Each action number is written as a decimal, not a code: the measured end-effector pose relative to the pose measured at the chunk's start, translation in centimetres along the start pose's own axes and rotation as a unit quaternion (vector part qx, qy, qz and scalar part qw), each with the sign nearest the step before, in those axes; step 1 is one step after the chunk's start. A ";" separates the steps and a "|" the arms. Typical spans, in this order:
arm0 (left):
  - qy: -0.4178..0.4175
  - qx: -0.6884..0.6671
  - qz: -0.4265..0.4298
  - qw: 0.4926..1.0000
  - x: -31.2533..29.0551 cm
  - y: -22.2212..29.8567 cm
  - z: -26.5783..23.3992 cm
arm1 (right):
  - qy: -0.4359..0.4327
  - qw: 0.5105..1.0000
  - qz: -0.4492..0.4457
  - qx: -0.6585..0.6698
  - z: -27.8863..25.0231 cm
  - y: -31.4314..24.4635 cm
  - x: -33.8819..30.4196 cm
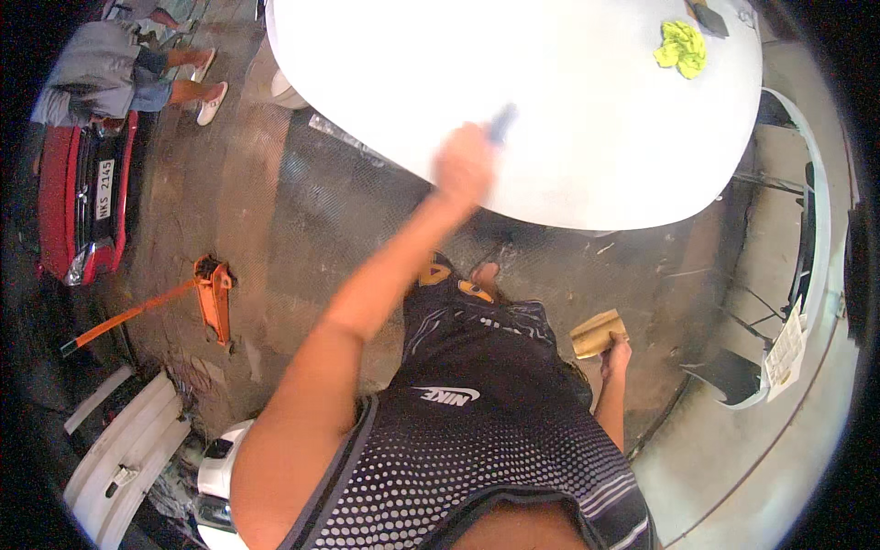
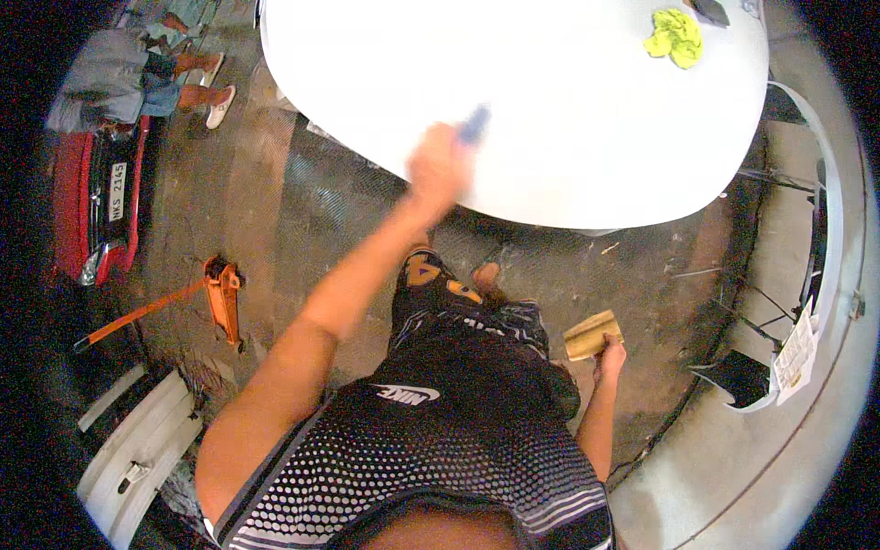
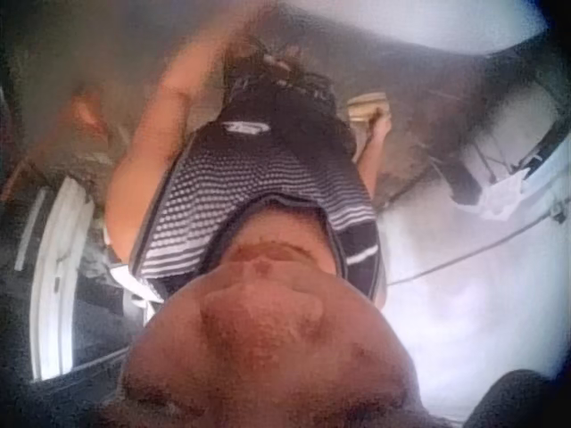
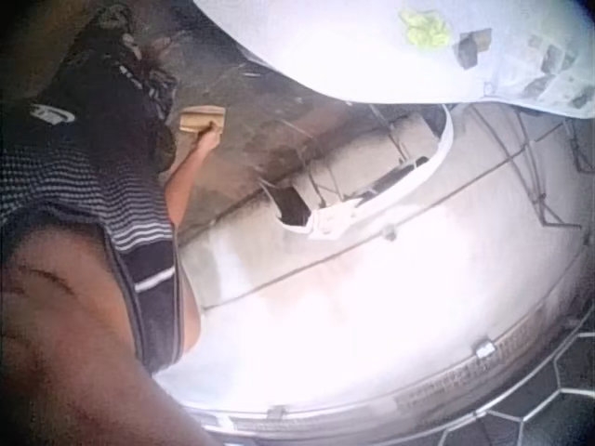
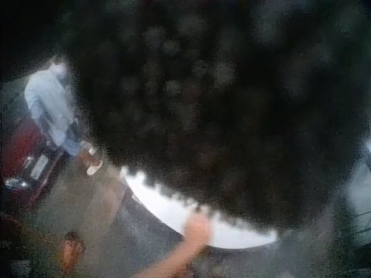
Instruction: The person sands a white car hood using a sanding block and wipes the surface with a yellow cloth. The person alternates between sanding and wiping, occasionally switching sanding blocks and inspecting the surface.
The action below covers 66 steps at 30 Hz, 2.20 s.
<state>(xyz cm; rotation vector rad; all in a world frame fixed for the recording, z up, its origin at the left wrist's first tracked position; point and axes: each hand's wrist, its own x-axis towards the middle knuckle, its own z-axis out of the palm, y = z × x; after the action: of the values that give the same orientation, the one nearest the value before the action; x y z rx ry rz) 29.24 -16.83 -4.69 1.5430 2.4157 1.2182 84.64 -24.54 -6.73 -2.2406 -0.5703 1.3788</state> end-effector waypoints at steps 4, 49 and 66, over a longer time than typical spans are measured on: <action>0.095 0.238 -0.152 0.955 7.3 -14.4 -9.9 | 0.023 1.000 0.007 -0.002 -0.4 1.9 1.0; -0.021 -0.222 -0.221 0.949 -20.5 -10.3 -24.8 | -0.500 0.850 -0.158 -0.051 40.1 1.0 -31.8; -0.065 -0.221 -0.192 0.954 -4.9 -18.1 -24.5 | -0.163 0.973 -0.150 0.062 30.7 6.9 -9.9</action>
<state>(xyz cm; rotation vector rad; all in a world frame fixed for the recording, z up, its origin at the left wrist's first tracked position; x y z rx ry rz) 7.96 -38.85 -0.72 0.9440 2.0386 1.3894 53.56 -30.92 -15.93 -1.7527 -0.8680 1.5795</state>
